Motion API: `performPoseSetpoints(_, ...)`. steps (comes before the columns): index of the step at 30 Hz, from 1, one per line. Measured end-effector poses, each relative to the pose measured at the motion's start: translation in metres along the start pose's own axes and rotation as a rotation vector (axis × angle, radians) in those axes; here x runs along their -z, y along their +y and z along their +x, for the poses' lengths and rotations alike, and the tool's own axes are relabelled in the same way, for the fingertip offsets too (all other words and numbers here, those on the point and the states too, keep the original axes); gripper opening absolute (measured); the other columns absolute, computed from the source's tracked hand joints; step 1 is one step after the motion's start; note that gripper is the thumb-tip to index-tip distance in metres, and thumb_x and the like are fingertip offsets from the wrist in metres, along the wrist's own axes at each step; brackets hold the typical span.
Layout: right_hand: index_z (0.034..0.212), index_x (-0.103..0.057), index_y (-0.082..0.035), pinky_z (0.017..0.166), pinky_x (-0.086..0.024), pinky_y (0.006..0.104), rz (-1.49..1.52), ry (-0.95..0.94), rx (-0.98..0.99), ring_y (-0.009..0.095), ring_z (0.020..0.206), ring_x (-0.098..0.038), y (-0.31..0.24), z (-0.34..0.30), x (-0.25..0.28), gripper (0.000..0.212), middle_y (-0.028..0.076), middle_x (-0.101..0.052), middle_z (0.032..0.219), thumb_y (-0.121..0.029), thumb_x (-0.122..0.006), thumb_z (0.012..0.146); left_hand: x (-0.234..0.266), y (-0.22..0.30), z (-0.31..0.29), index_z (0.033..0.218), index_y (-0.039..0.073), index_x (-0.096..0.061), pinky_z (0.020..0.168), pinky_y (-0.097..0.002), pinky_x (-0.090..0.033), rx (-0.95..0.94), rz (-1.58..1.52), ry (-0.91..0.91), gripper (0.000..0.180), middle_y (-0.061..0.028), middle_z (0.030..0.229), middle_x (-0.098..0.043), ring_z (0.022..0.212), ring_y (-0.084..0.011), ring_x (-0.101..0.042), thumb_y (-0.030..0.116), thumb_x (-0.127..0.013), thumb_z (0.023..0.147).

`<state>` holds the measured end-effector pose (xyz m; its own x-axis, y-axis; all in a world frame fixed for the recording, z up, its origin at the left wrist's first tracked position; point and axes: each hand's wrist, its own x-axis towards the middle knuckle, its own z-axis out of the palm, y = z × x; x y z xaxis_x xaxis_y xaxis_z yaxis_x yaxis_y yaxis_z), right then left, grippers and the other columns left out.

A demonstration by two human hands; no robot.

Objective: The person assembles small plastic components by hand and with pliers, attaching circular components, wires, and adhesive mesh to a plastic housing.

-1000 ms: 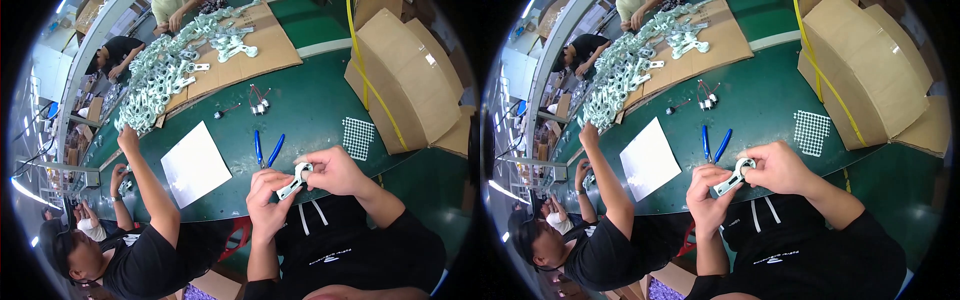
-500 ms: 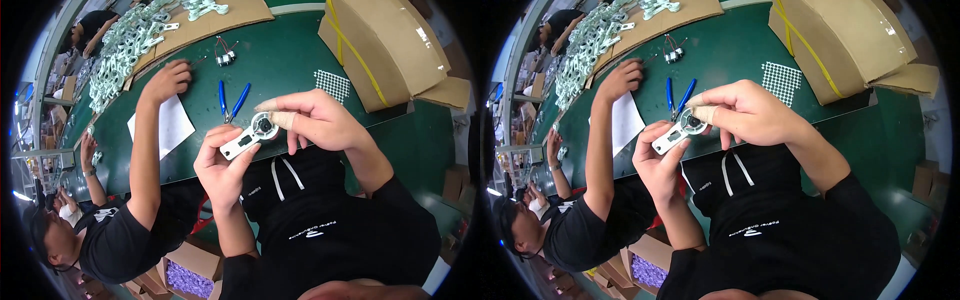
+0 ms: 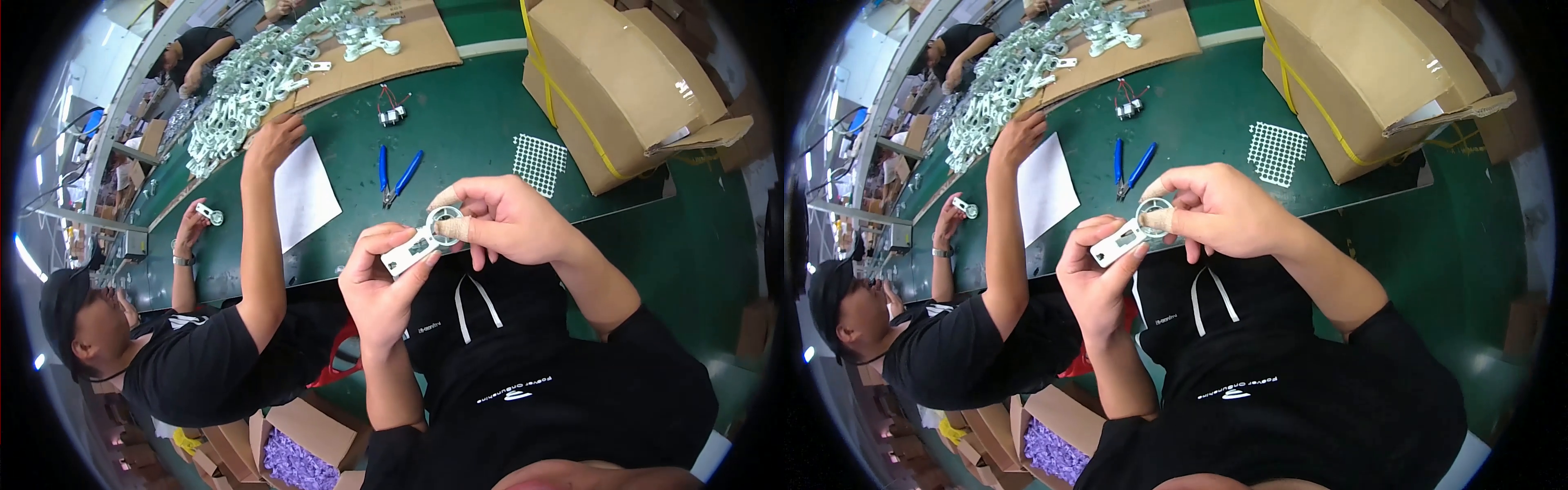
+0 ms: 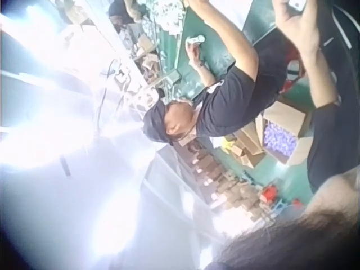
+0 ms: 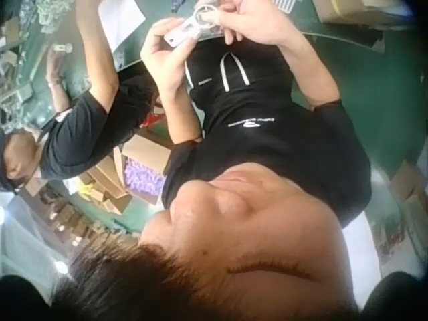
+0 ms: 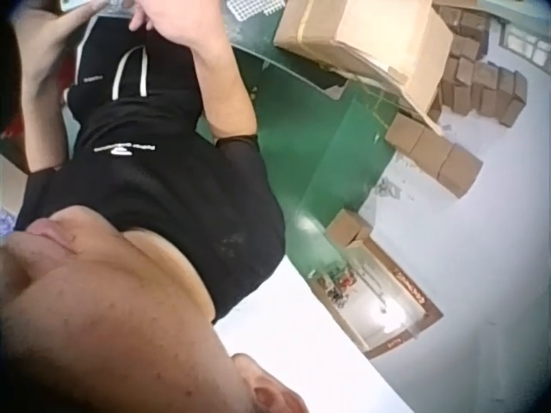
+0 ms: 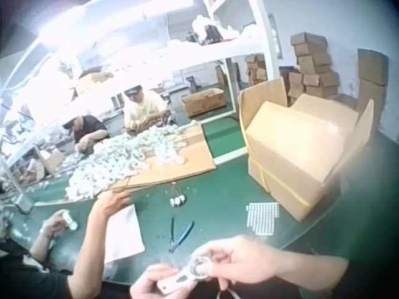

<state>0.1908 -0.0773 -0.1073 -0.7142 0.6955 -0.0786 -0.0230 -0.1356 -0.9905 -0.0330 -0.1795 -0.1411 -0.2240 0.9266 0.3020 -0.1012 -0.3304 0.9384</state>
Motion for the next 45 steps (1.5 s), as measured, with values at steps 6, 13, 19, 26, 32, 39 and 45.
performPoseSetpoints(6, 0.137, -0.072, 0.003, 0.059, -0.055, 0.0235, 0.069, 0.005, 0.058, 0.008, 0.066, -0.07, 0.024, -0.016, 0.004, 0.026, 0.008, -0.079, 0.099, -0.015, -0.071, 0.118, -0.01, 0.003, -0.008, 0.113, -0.002, -0.082, 0.101, -0.0376, -0.061, -0.043, 0.263, -0.042, 0.036, -0.0128, 0.119, -0.08, 0.115, -0.0247, -0.076, -0.009, -0.099, 0.081)
performPoseSetpoints(13, 0.152, -0.071, 0.0, 0.057, -0.056, 0.0227, 0.19, -0.072, -0.002, 0.01, 0.069, -0.076, 0.044, -0.021, 0.016, 0.039, 0.009, -0.081, 0.103, -0.022, -0.071, 0.121, -0.012, 0.004, -0.003, 0.112, 0.002, -0.084, 0.105, -0.0414, -0.061, -0.008, 0.294, -0.111, 0.036, -0.0122, 0.121, -0.084, 0.12, -0.0282, -0.077, -0.005, -0.1, 0.081)
performPoseSetpoints(19, 0.149, -0.074, 0.003, 0.059, -0.063, 0.0265, 0.268, -0.124, -0.13, 0.016, 0.07, -0.08, 0.062, -0.004, 0.019, 0.036, 0.012, -0.081, 0.1, -0.019, -0.073, 0.119, -0.003, -0.009, -0.01, 0.112, -0.001, -0.085, 0.108, -0.0409, -0.062, 0.047, 0.391, -0.108, 0.037, -0.0157, 0.124, -0.085, 0.124, -0.0268, -0.077, -0.013, -0.099, 0.08)
performPoseSetpoints(26, 0.154, -0.072, 0.002, 0.062, -0.066, 0.0304, 0.275, -0.232, -0.233, 0.018, 0.073, -0.081, 0.071, 0.027, 0.017, 0.039, 0.013, -0.081, 0.099, -0.019, -0.072, 0.12, 0.001, -0.002, -0.01, 0.111, -0.002, -0.085, 0.104, -0.039, -0.063, 0.136, 0.506, -0.001, 0.038, -0.0159, 0.122, -0.086, 0.122, -0.0261, -0.077, -0.012, -0.1, 0.078)
performPoseSetpoints(32, 0.165, -0.063, 0.0, 0.06, -0.062, 0.0278, 0.02, -0.152, -0.25, 0.014, 0.07, -0.08, 0.049, 0.023, 0.027, 0.049, 0.011, -0.084, 0.094, -0.016, -0.072, 0.119, 0.019, 0.003, 0.013, 0.113, 0.004, -0.081, 0.105, -0.0398, -0.061, 0.246, 0.534, 0.063, 0.036, -0.011, 0.122, -0.086, 0.119, -0.0276, -0.078, -0.006, -0.097, 0.082)
performPoseSetpoints(39, 0.149, -0.072, 0.005, 0.063, -0.061, 0.027, 0.057, 0.003, -0.198, 0.011, 0.071, -0.079, 0.05, 0.0, 0.064, 0.041, 0.008, -0.082, 0.091, -0.017, -0.078, 0.115, 0.048, -0.002, 0.108, 0.158, -0.001, -0.063, 0.118, -0.0548, -0.051, -0.248, 1.644, 0.293, 0.076, -0.0258, 0.152, -0.068, 0.139, -0.0494, -0.061, 0.0, -0.091, 0.087)
performPoseSetpoints(45, 0.141, -0.076, 0.003, 0.064, -0.063, 0.0263, 0.013, 0.254, 0.037, 0.01, 0.072, -0.08, 0.053, -0.008, 0.07, 0.029, 0.009, -0.083, 0.091, -0.006, -0.073, 0.114, -0.043, -0.024, 0.104, 0.129, 0.003, -0.081, 0.106, -0.0497, -0.058, -0.333, 1.123, 0.033, 0.043, -0.017, 0.129, -0.078, 0.12, -0.0404, -0.072, -0.001, -0.093, 0.088)
